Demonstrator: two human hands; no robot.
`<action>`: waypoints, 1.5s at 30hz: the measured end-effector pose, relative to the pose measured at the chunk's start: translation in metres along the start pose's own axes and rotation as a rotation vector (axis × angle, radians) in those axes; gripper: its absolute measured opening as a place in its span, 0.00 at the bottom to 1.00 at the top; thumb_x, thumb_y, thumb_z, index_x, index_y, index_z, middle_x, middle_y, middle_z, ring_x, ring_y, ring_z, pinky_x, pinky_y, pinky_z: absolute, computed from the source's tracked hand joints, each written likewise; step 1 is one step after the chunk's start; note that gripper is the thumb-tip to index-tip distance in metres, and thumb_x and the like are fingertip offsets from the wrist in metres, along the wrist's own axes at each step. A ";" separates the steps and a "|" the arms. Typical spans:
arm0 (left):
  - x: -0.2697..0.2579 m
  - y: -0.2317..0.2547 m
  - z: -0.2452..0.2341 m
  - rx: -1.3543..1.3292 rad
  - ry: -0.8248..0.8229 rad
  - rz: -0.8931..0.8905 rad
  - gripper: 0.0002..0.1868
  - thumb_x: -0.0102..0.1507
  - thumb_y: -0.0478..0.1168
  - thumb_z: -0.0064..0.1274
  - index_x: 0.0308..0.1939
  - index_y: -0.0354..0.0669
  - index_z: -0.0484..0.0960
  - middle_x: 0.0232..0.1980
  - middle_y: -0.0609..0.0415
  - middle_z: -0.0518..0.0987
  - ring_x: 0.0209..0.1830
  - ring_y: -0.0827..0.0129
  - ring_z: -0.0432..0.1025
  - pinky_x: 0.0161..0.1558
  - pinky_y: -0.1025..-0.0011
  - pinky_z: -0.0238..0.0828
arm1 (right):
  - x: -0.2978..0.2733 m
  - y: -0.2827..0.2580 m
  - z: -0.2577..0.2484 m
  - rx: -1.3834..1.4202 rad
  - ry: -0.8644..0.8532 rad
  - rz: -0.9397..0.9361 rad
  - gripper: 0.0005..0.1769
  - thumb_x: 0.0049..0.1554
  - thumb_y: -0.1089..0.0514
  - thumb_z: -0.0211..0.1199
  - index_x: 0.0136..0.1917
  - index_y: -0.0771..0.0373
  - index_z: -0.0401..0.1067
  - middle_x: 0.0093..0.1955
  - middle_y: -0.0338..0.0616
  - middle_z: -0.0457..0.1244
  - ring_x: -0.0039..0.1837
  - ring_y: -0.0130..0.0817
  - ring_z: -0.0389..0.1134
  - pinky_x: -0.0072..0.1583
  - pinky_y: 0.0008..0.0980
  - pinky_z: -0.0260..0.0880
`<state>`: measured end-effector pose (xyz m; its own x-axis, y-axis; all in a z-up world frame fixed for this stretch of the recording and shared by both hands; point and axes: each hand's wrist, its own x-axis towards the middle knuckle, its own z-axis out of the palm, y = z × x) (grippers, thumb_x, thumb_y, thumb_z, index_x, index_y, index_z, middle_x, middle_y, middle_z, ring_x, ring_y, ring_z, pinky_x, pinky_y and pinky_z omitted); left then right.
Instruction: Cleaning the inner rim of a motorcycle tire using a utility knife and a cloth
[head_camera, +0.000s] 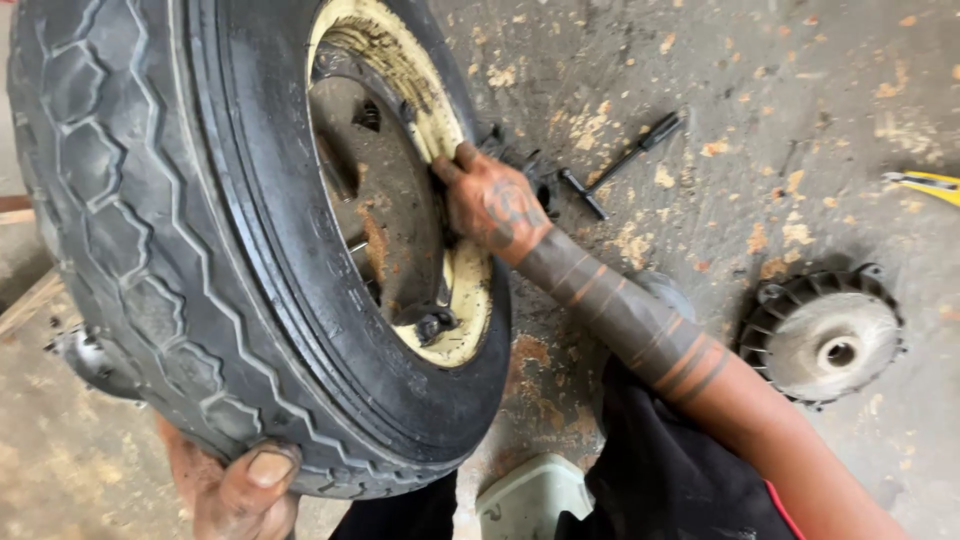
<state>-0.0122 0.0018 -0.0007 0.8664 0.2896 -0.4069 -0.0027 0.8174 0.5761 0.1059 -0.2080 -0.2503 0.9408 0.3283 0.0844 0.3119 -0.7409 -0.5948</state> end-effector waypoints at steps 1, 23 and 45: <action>-0.001 0.002 -0.009 0.596 0.028 0.019 0.62 0.44 0.18 0.57 0.81 0.42 0.49 0.80 0.35 0.59 0.73 0.40 0.61 0.73 0.48 0.54 | -0.006 0.000 -0.003 0.024 -0.035 -0.025 0.16 0.54 0.65 0.56 0.57 0.62 0.70 0.47 0.49 0.62 0.42 0.43 0.65 0.42 0.41 0.73; -0.001 -0.052 0.072 1.195 -0.201 0.007 0.59 0.41 0.34 0.62 0.77 0.40 0.55 0.67 0.44 0.73 0.56 0.59 0.73 0.61 0.65 0.70 | 0.020 0.031 -0.007 0.124 0.233 -0.053 0.06 0.56 0.68 0.59 0.49 0.70 0.71 0.46 0.51 0.64 0.35 0.44 0.66 0.38 0.41 0.71; 0.001 -0.039 0.043 1.238 -0.059 0.040 0.60 0.42 0.35 0.55 0.79 0.47 0.49 0.78 0.45 0.60 0.72 0.54 0.61 0.71 0.59 0.57 | -0.037 0.017 -0.003 0.460 -0.124 0.092 0.08 0.55 0.64 0.65 0.50 0.65 0.78 0.49 0.47 0.70 0.45 0.41 0.74 0.49 0.36 0.77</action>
<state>0.0101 -0.0512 0.0073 0.8978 0.2545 -0.3594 0.4158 -0.2208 0.8823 0.0771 -0.2344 -0.2605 0.9300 0.3617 -0.0649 0.1105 -0.4436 -0.8894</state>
